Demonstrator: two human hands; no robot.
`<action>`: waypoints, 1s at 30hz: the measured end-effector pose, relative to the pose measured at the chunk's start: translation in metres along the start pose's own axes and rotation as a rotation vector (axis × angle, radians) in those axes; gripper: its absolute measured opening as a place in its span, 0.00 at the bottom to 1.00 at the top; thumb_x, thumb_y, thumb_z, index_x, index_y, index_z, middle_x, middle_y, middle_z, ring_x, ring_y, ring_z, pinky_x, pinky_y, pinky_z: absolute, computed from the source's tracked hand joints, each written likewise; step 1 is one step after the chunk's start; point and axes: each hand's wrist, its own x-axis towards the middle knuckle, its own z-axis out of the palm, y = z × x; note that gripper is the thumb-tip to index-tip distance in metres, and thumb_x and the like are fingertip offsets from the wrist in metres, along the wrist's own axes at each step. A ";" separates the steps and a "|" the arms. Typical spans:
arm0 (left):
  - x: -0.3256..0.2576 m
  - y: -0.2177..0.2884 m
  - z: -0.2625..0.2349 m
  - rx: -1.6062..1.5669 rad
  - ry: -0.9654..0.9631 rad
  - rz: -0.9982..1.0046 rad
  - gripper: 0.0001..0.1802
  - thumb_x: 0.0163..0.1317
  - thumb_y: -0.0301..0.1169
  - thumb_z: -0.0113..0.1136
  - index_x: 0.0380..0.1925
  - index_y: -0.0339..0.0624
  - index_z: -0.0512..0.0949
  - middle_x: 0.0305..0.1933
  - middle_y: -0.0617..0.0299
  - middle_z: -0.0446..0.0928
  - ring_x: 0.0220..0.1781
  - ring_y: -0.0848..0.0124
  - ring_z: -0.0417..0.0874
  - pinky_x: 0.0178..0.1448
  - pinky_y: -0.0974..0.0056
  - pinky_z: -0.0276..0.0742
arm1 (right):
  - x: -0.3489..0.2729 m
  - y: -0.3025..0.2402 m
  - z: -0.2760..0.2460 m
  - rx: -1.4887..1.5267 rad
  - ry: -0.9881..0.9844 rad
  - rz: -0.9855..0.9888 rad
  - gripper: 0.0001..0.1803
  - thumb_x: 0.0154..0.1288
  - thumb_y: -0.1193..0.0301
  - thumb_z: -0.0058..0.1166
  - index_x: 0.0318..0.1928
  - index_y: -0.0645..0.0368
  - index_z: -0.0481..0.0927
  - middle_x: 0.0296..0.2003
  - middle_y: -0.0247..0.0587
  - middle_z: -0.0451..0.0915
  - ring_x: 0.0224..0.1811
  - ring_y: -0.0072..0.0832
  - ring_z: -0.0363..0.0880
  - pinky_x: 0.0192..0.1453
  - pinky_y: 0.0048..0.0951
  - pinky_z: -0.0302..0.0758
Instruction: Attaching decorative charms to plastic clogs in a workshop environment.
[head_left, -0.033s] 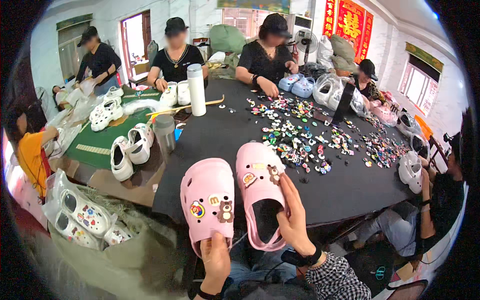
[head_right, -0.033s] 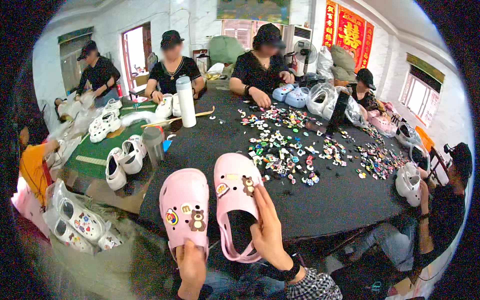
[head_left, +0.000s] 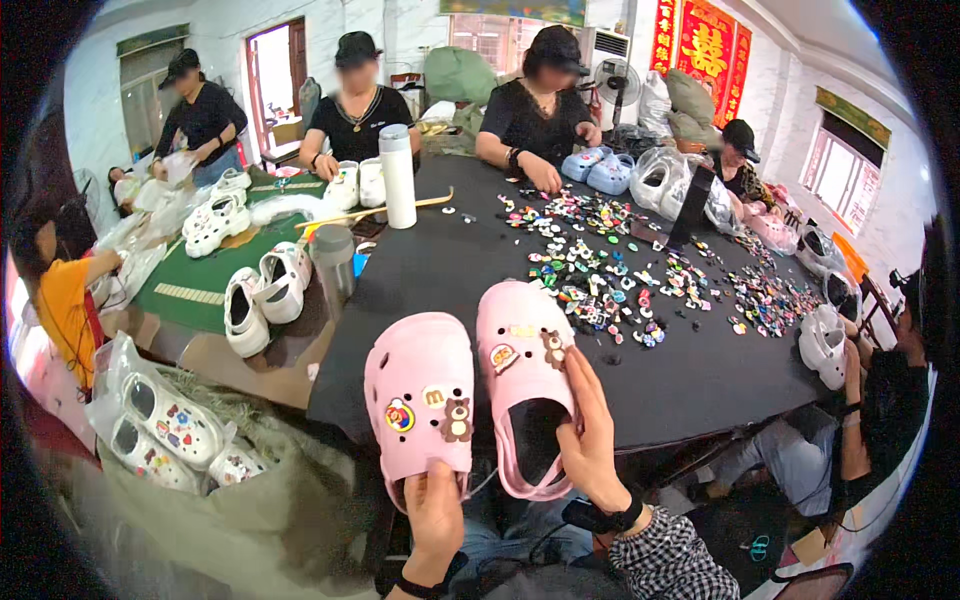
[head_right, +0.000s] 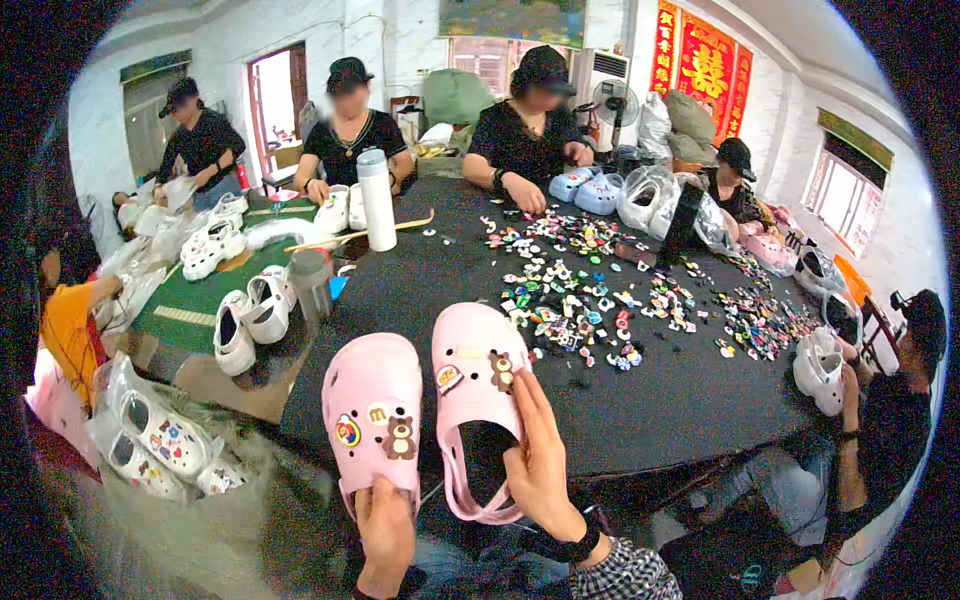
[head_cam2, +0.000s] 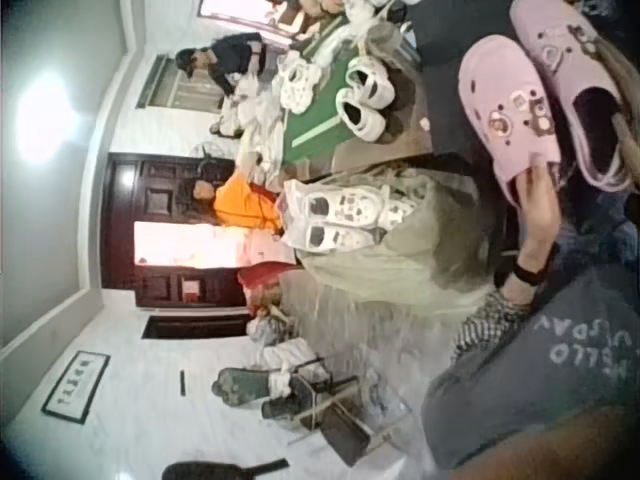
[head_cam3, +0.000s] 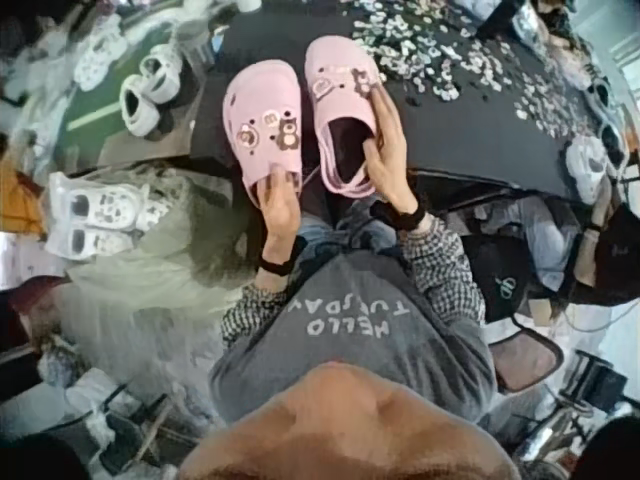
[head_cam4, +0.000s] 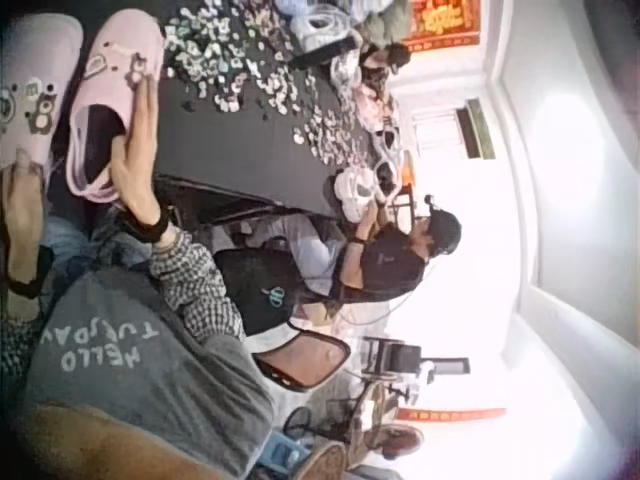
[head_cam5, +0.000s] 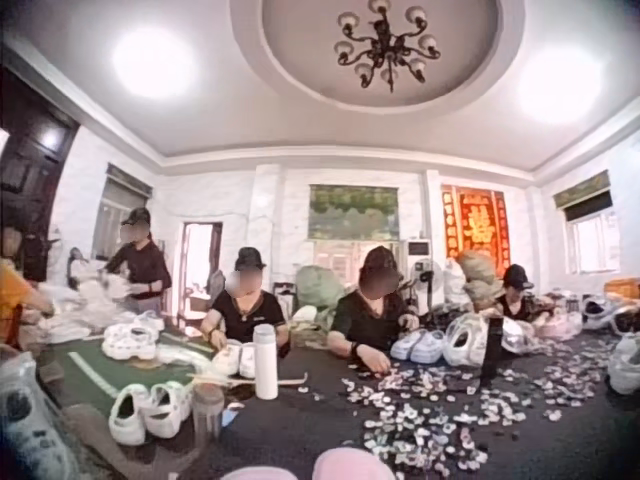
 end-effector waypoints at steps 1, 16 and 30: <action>0.000 0.001 0.007 -0.020 0.006 0.021 0.19 0.75 0.28 0.46 0.62 0.31 0.67 0.59 0.58 0.73 0.57 0.72 0.74 0.61 0.66 0.69 | -0.002 0.001 0.001 -0.010 0.011 -0.023 0.44 0.45 0.89 0.38 0.70 0.66 0.61 0.70 0.57 0.60 0.75 0.48 0.56 0.75 0.37 0.56; -0.004 -0.019 0.030 0.086 -0.124 0.075 0.25 0.60 0.21 0.65 0.57 0.27 0.71 0.55 0.56 0.75 0.55 0.69 0.75 0.62 0.62 0.70 | -0.013 0.002 0.005 0.040 0.110 -0.027 0.41 0.43 0.87 0.41 0.66 0.64 0.66 0.68 0.56 0.62 0.72 0.48 0.59 0.76 0.42 0.54; 0.009 -0.036 0.024 0.505 -0.027 0.238 0.27 0.58 0.25 0.69 0.55 0.26 0.72 0.54 0.46 0.77 0.54 0.61 0.77 0.62 0.58 0.69 | 0.003 -0.016 -0.005 -0.340 0.037 -0.235 0.37 0.51 0.77 0.55 0.66 0.61 0.66 0.69 0.58 0.56 0.74 0.59 0.48 0.75 0.60 0.47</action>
